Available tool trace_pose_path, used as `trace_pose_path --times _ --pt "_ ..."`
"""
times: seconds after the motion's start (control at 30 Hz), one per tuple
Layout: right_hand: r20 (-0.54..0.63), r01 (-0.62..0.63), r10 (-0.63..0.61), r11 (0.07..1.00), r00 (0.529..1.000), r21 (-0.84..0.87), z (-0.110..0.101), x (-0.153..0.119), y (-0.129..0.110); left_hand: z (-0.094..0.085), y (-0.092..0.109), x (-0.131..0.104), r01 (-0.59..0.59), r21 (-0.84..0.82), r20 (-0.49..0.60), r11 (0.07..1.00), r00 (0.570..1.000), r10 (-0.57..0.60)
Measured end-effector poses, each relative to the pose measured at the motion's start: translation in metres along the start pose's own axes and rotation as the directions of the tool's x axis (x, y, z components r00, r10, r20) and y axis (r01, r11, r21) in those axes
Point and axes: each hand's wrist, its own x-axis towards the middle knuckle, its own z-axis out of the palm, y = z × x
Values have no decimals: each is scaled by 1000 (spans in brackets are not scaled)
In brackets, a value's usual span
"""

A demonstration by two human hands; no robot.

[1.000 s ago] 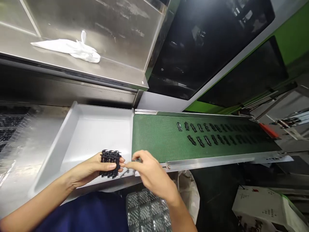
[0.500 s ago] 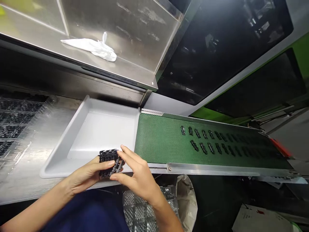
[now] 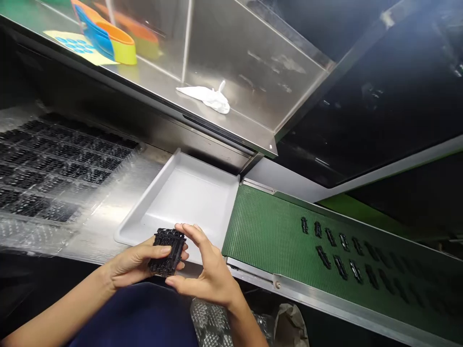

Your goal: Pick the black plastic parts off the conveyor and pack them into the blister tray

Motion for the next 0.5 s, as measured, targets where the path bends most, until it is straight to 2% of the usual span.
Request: trace_pose_path --times 0.17,0.27,0.4,0.5 --pt "60 49 -52 998 997 48 24 28 -15 -20 17 -33 -53 4 -6 999 999 53" --pt "122 70 -69 998 990 -1 44 49 -26 -36 29 -56 -64 7 -11 998 998 64" --pt "220 91 -84 996 972 -19 76 80 -38 -63 47 -90 -103 -13 -31 995 994 103" --pt "288 42 -45 999 957 16 108 102 -39 -85 61 -117 -159 5 -86 987 984 158"
